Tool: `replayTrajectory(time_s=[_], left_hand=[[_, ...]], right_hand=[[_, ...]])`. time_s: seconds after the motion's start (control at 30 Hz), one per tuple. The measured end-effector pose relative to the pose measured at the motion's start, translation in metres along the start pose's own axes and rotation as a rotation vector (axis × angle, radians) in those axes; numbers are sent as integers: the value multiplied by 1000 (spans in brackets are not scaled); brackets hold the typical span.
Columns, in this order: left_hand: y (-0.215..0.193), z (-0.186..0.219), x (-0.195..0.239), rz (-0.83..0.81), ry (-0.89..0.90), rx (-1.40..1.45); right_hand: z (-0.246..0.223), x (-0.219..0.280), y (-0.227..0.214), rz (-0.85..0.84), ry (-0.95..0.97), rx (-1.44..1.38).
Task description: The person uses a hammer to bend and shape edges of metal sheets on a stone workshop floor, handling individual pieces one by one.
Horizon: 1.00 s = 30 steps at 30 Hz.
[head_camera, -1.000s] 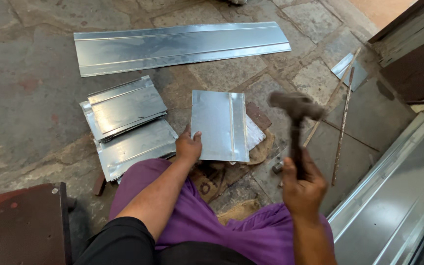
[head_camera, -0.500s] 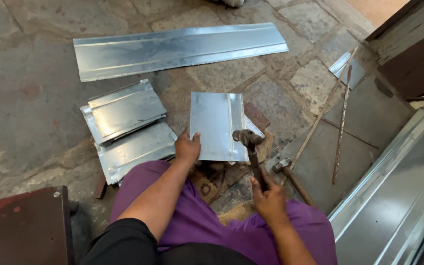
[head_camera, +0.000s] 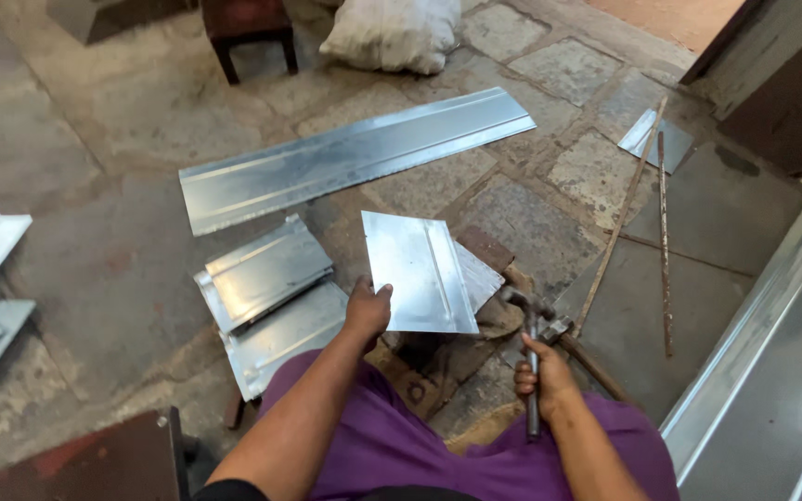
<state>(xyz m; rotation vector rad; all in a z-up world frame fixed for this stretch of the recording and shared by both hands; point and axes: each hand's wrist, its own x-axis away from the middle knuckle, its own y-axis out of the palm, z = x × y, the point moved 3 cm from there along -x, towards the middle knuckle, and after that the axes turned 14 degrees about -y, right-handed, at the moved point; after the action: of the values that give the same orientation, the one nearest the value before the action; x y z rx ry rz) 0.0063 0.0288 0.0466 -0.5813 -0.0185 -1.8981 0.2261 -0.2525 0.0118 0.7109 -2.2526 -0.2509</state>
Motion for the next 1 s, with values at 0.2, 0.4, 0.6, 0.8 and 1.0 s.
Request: replayTrajectory(time_s=[0.2,0.4,0.6,0.8,1.0], left_hand=[[-19,106,55,9,266,-197],[-33,141,65,42,570,-809],[-29,89,4,248,1082,-836],[-13,-33,-29,246,-244,-129],[40,-101,10,59,-137,-68]], right_hand=[[16,-46,-35,130,146,-381],[12,-35,-36,140,142,-447],[-1,-30,-29,145,68,-433],[13,-28,-39,158,150,-498],[27,-33,-40,110,82,-354]])
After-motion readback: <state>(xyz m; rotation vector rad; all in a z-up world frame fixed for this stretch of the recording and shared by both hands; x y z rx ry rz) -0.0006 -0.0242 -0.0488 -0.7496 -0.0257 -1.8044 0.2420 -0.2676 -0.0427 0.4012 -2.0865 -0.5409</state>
